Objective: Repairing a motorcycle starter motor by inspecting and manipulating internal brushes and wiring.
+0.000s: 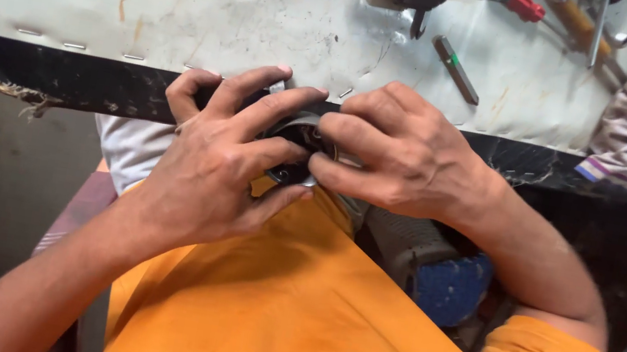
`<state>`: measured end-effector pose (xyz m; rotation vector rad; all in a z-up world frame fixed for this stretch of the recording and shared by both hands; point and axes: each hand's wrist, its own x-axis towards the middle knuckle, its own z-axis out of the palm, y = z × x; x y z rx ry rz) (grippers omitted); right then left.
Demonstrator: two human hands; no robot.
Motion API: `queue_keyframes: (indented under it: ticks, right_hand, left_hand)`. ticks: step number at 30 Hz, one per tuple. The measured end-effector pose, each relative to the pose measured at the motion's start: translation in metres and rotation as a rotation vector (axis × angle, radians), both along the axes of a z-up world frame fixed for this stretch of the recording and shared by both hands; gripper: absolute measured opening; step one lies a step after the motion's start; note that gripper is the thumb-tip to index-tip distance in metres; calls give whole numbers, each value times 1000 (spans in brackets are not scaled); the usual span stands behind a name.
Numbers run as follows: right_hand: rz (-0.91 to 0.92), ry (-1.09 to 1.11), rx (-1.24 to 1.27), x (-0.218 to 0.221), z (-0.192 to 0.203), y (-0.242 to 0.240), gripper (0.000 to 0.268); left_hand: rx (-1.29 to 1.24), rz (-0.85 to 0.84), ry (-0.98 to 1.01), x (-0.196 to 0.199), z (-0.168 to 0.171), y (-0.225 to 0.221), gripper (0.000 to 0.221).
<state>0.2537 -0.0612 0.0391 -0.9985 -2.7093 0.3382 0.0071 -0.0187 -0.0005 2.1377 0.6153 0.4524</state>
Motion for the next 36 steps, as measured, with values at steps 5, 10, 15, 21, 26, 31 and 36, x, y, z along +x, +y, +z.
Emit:
queue_keyframes:
  ticks: [5,10,15,21,26,31,36]
  right_hand:
    - [34,-98,-57,-13,11,8,24]
    - [27,-169,26,-15,11,0,25]
    - [80,-107,214,-9,0,-8,19]
    - [113,-7,307,1,-17,-9,18]
    - [112,-75,216,-3,-12,-3,18]
    - [141,-107,213,-1,-15,-1,19]
    - [114,-140,226,-3,-14,-1,14]
  left_hand:
    - [4,17,-35,-4,-1,4,30]
    - [-1,16,-23,-2,2,9,31]
    - [-14,21,-23,2,6,11,28]
    - [-41,32,-53,2,-1,9,24]
    - [-49,37,-53,1,-3,10,25]
    - [-45,39,-47,2,-3,13,27]
    - [-18,38,-44,1,-2,14,41]
